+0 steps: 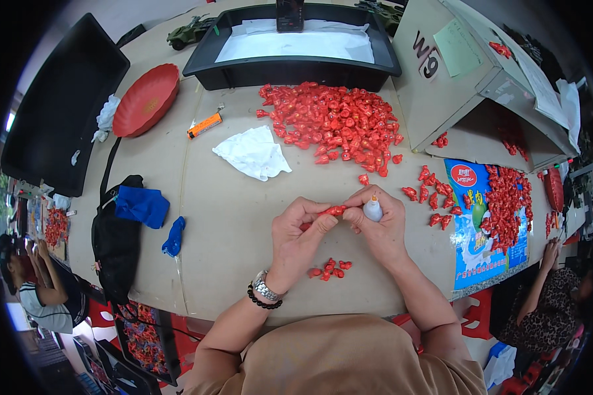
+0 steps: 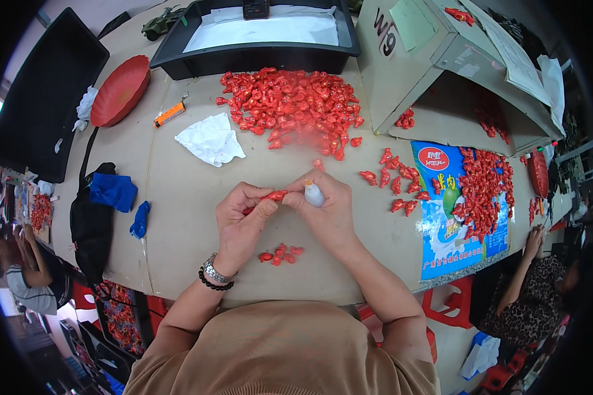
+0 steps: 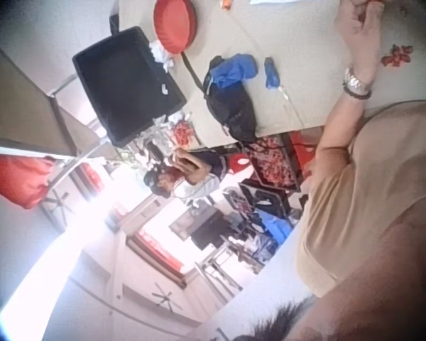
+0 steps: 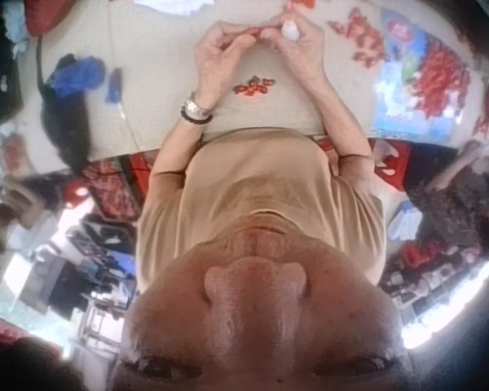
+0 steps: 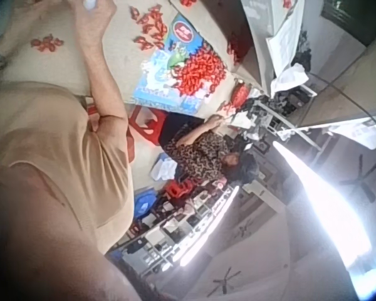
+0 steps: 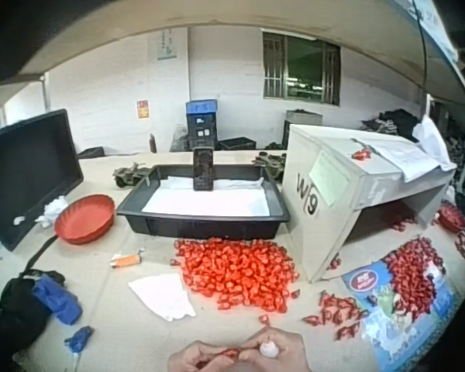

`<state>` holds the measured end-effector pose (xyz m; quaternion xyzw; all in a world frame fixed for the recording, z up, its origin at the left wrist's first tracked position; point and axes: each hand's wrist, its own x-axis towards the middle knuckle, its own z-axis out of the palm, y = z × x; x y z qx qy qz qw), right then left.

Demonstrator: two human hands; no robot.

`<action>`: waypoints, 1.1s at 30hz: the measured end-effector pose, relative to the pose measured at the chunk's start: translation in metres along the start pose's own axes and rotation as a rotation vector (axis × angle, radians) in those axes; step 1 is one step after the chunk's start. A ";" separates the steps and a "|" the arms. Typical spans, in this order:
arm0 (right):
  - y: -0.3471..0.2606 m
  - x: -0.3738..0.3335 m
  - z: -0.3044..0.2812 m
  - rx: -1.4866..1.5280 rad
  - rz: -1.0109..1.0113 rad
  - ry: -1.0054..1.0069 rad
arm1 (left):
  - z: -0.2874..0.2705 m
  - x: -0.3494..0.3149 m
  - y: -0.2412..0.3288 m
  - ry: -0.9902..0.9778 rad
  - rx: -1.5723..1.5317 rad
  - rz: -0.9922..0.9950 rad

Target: Applying liquid glue to small red plastic components and pressing them together.

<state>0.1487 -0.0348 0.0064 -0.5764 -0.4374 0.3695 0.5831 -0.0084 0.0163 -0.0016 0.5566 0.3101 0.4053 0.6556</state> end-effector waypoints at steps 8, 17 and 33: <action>-0.008 -0.001 0.004 -0.098 -0.001 0.007 | -0.002 -0.001 -0.003 0.038 -0.104 -0.049; -0.002 0.001 0.003 -0.212 -0.261 -0.052 | -0.001 0.000 -0.004 0.016 -0.091 -0.057; 0.000 0.000 0.003 -0.120 -0.145 -0.128 | -0.005 -0.001 -0.013 -0.042 0.130 0.195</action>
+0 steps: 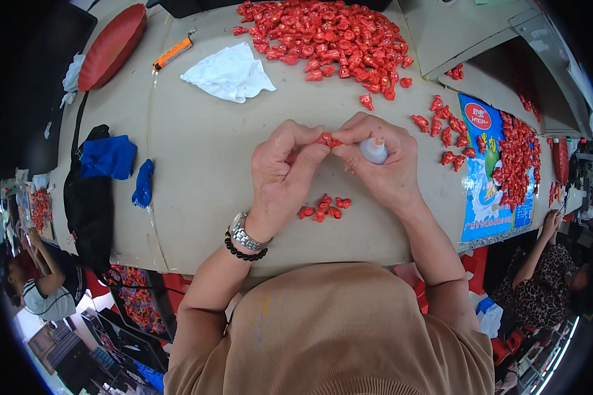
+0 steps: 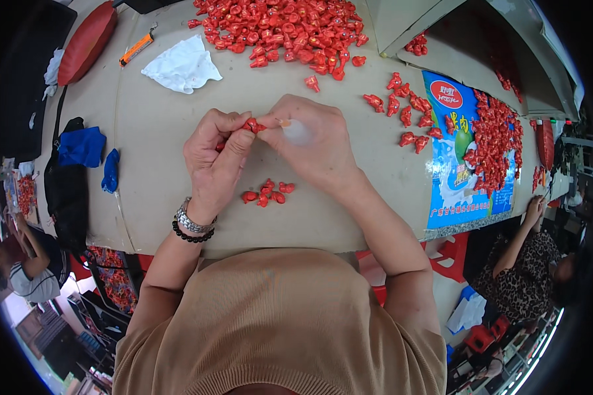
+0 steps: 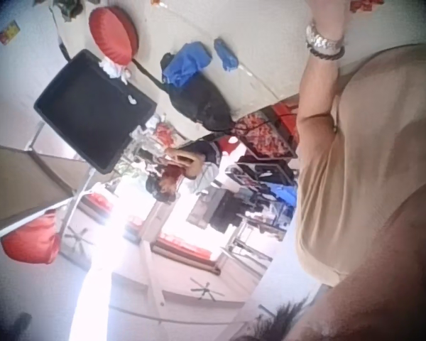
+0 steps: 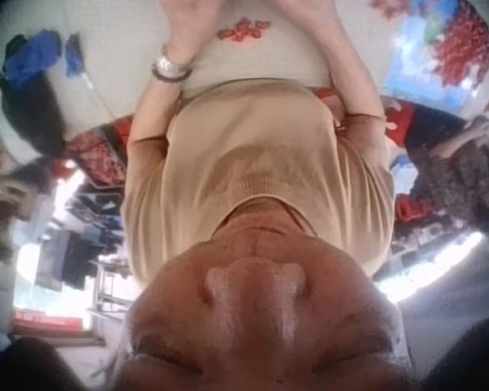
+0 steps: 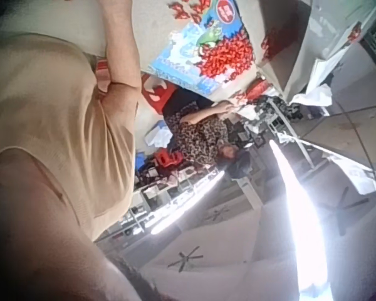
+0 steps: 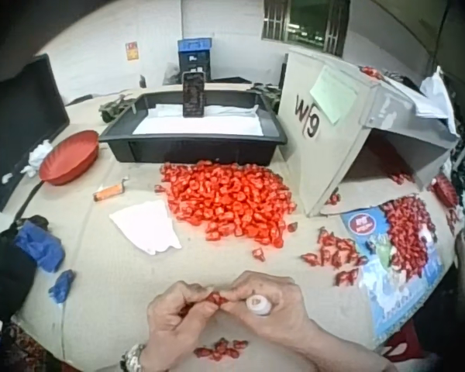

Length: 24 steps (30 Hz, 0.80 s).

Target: Applying liquid glue to small red plastic components and pressing them together.

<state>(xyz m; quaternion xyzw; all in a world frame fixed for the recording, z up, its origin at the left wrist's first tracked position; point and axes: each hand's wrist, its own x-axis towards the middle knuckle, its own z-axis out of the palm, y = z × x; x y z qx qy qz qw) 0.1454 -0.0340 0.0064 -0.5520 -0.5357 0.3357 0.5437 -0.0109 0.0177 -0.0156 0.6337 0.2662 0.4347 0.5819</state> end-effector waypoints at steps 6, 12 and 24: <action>0.000 0.000 0.002 0.014 -0.016 0.006 | -0.002 -0.003 0.002 0.037 0.030 -0.022; -0.004 0.001 -0.003 -0.008 0.021 0.058 | 0.003 0.002 0.008 0.020 0.025 -0.027; -0.021 0.011 -0.042 0.035 0.049 0.214 | 0.003 0.010 0.019 -0.008 -0.214 -0.214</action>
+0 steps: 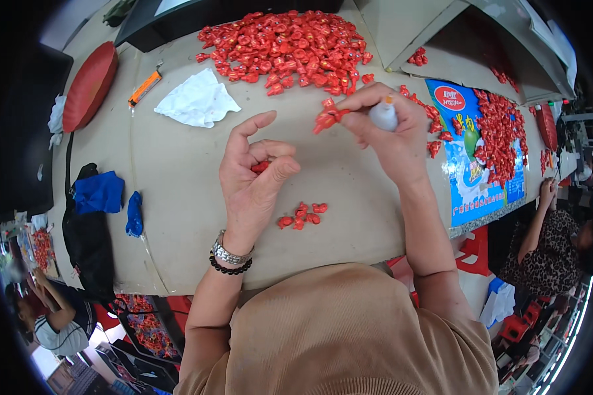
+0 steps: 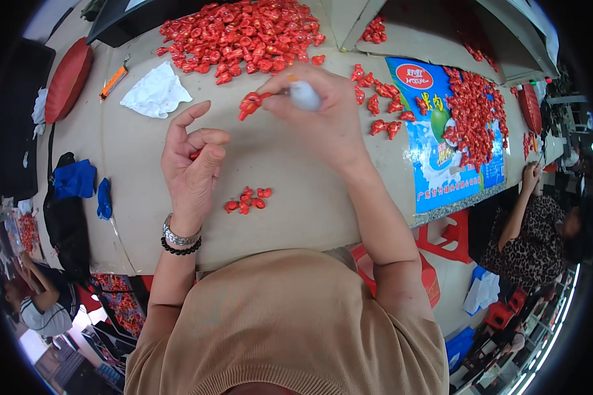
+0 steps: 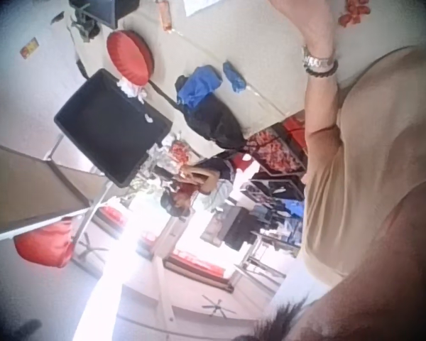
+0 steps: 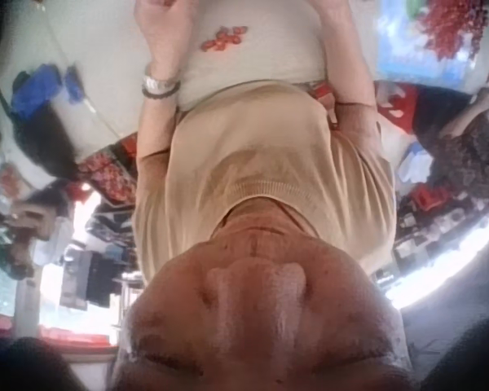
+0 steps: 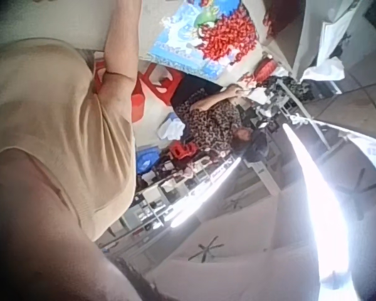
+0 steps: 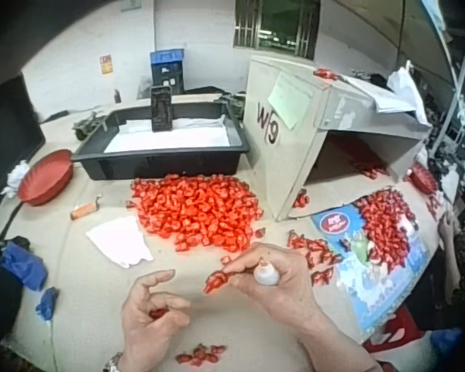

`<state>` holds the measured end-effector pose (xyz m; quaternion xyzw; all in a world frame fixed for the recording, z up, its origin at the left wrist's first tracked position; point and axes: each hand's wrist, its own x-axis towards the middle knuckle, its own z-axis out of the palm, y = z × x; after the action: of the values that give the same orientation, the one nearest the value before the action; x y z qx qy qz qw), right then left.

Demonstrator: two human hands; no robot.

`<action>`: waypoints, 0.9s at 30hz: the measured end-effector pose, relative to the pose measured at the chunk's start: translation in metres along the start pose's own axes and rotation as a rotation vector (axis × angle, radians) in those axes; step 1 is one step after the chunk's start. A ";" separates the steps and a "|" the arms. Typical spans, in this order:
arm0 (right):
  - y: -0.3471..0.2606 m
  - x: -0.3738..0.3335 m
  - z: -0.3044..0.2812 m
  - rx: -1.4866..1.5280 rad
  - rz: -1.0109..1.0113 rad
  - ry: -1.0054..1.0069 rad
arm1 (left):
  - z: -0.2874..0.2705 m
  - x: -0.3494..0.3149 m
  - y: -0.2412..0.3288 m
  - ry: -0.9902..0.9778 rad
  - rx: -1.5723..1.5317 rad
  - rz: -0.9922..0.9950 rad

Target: Applying liquid glue to small red plastic components and pressing them together.

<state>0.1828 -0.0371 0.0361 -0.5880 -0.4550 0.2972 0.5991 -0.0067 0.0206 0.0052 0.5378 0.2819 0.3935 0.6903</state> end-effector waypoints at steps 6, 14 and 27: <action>0.009 0.000 0.006 0.043 -0.103 -0.079 | -0.003 -0.001 -0.005 -0.037 -0.056 -0.019; 0.022 0.000 0.008 0.016 -0.251 -0.168 | -0.003 -0.003 -0.006 0.003 -0.207 -0.105; 0.023 0.001 0.011 0.029 -0.293 -0.206 | -0.004 -0.003 -0.009 -0.031 -0.106 -0.048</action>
<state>0.1777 -0.0286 0.0128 -0.4731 -0.5903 0.2719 0.5948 -0.0095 0.0187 -0.0048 0.4995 0.2631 0.3828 0.7313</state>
